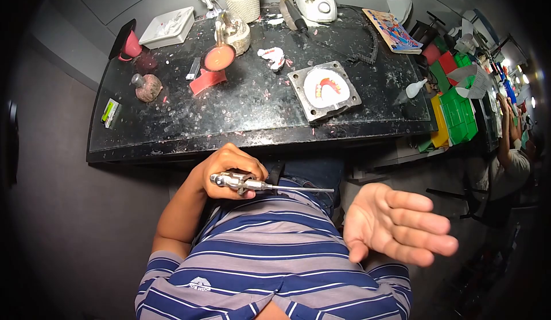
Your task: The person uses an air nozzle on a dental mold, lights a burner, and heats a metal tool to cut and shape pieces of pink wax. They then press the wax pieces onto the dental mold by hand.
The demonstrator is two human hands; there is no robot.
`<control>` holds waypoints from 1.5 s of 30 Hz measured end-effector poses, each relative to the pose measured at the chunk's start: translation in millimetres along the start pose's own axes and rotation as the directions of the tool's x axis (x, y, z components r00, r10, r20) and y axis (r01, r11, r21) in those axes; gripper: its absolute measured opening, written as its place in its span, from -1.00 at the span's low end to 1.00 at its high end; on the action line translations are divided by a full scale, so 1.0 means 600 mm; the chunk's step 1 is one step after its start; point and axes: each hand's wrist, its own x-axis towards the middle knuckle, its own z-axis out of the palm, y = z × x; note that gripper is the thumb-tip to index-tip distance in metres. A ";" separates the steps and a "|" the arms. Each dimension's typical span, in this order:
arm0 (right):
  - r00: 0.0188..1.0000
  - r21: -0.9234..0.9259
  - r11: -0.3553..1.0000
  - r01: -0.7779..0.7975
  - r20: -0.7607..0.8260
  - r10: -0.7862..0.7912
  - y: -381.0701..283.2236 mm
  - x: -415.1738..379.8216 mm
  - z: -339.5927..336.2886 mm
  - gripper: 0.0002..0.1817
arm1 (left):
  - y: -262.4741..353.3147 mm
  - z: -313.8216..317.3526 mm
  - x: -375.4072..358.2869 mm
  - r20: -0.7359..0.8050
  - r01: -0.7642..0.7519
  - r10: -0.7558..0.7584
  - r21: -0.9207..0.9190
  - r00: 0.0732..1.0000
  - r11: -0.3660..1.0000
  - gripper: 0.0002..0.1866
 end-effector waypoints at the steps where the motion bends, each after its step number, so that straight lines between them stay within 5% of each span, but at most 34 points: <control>1: 1.000 0.000 1.000 0.000 0.000 0.000 -0.003 0.016 0.006 0.01 | 0.000 0.000 0.000 -0.003 -0.007 0.007 -0.004 1.000 1.000 -0.79; 5: 0.990 -0.101 0.994 -0.051 -0.139 0.036 -0.008 0.031 0.019 0.06 | 0.001 -0.001 0.001 -0.002 0.002 -0.002 0.004 1.000 1.000 -0.79; 10: 0.942 0.382 0.903 -0.199 0.329 0.068 0.011 -0.055 -0.014 0.14 | -0.001 -0.002 0.000 -0.009 -0.016 0.016 -0.007 1.000 1.000 -0.77; 16: 0.784 0.302 0.914 -0.270 0.621 0.027 0.006 -0.160 -0.074 0.07 | 0.001 -0.004 -0.001 -0.027 -0.022 0.022 -0.016 0.999 1.000 -0.77; 23: 0.645 0.226 0.919 -0.322 0.763 0.038 0.013 -0.261 -0.193 0.12 | -0.005 -0.002 -0.006 -0.040 -0.026 0.024 -0.056 0.999 0.998 -0.80; 31: 0.795 0.261 0.934 -0.244 0.606 0.038 0.016 -0.148 -0.080 0.07 | 0.006 -0.003 0.004 -0.015 0.007 -0.007 -0.009 1.000 1.000 -0.76; 36: 0.972 0.202 0.978 -0.055 0.235 0.006 0.030 -0.067 -0.012 0.02 | 0.004 0.001 0.004 -0.014 0.001 -0.001 0.006 1.000 1.000 -0.76; 41: 0.999 0.051 0.998 -0.031 -0.019 0.032 0.024 0.021 0.045 0.04 | 0.006 0.002 0.006 -0.009 0.012 -0.012 -0.011 1.000 1.000 -0.76; 45: 0.987 0.252 0.967 -0.035 0.162 -0.007 0.036 0.014 0.031 0.04 | 0.007 -0.001 0.005 -0.029 -0.001 0.001 -0.009 1.000 1.000 -0.77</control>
